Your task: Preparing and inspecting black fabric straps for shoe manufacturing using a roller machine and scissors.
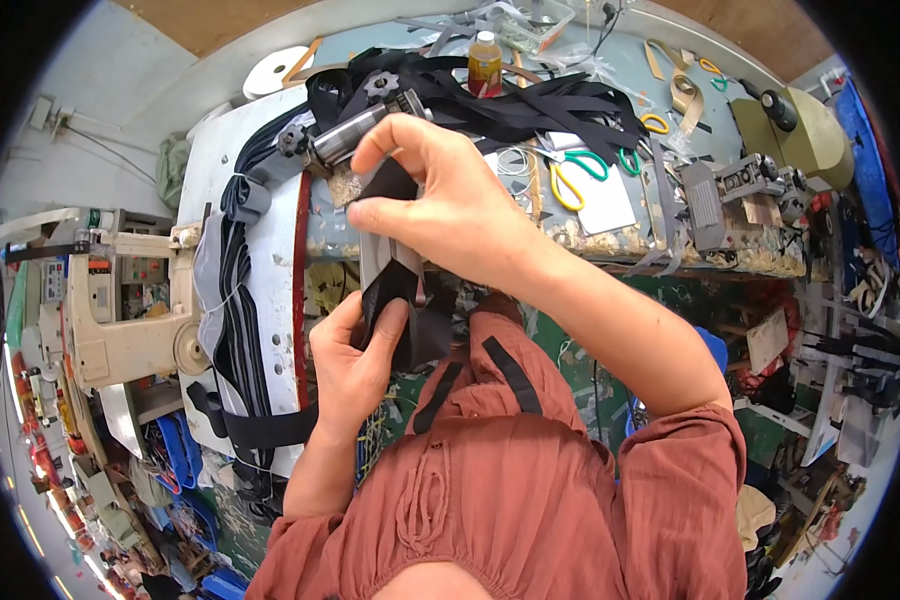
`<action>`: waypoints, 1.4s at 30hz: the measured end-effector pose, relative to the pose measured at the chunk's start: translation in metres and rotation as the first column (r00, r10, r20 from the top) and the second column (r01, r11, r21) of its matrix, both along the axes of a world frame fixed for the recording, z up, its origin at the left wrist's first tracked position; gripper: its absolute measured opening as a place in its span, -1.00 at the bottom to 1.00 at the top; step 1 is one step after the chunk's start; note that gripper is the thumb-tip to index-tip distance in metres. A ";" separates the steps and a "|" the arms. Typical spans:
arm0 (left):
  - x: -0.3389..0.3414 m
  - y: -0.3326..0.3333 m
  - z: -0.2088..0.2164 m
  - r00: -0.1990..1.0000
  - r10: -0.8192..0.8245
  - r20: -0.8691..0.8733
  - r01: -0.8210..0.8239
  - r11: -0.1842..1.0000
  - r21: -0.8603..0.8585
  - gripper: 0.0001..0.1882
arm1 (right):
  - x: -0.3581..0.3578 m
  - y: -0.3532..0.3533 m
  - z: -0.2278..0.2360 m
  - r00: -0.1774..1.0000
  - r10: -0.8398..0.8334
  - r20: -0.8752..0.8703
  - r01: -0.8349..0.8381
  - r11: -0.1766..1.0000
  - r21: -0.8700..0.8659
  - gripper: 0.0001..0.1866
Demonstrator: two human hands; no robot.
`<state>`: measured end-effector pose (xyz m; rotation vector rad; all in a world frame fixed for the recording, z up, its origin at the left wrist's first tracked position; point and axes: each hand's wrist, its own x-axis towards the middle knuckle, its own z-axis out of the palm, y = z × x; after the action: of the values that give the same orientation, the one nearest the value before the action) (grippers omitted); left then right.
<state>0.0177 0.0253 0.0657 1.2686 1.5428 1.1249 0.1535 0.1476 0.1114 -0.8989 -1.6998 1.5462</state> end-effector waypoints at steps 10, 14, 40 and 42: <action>-0.005 0.038 -0.028 0.695 0.339 0.634 -0.336 0.933 -0.131 -0.79 | 0.012 -0.064 -0.111 0.998 0.008 -0.062 -0.024 0.963 -0.269 -0.59; -0.015 0.039 -0.071 0.665 0.400 0.631 -0.323 0.915 -0.240 -0.84 | 0.008 -0.083 -0.104 0.932 -0.073 0.356 0.145 0.973 -0.180 -0.77; -0.052 0.110 -0.143 0.591 0.410 0.695 0.110 0.812 -0.573 -0.68 | -0.013 -0.027 -0.165 0.938 -0.080 0.338 0.170 0.954 -0.246 -0.67; -0.046 0.077 -0.138 0.540 0.377 0.753 0.203 0.809 -0.551 -0.70 | -0.005 -0.022 -0.146 0.880 0.045 0.472 0.069 0.973 -0.220 -0.64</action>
<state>-0.0285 0.1021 -0.0725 0.0958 1.0249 0.9659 0.1487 0.1252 -0.0343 -1.5104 -1.8555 1.6287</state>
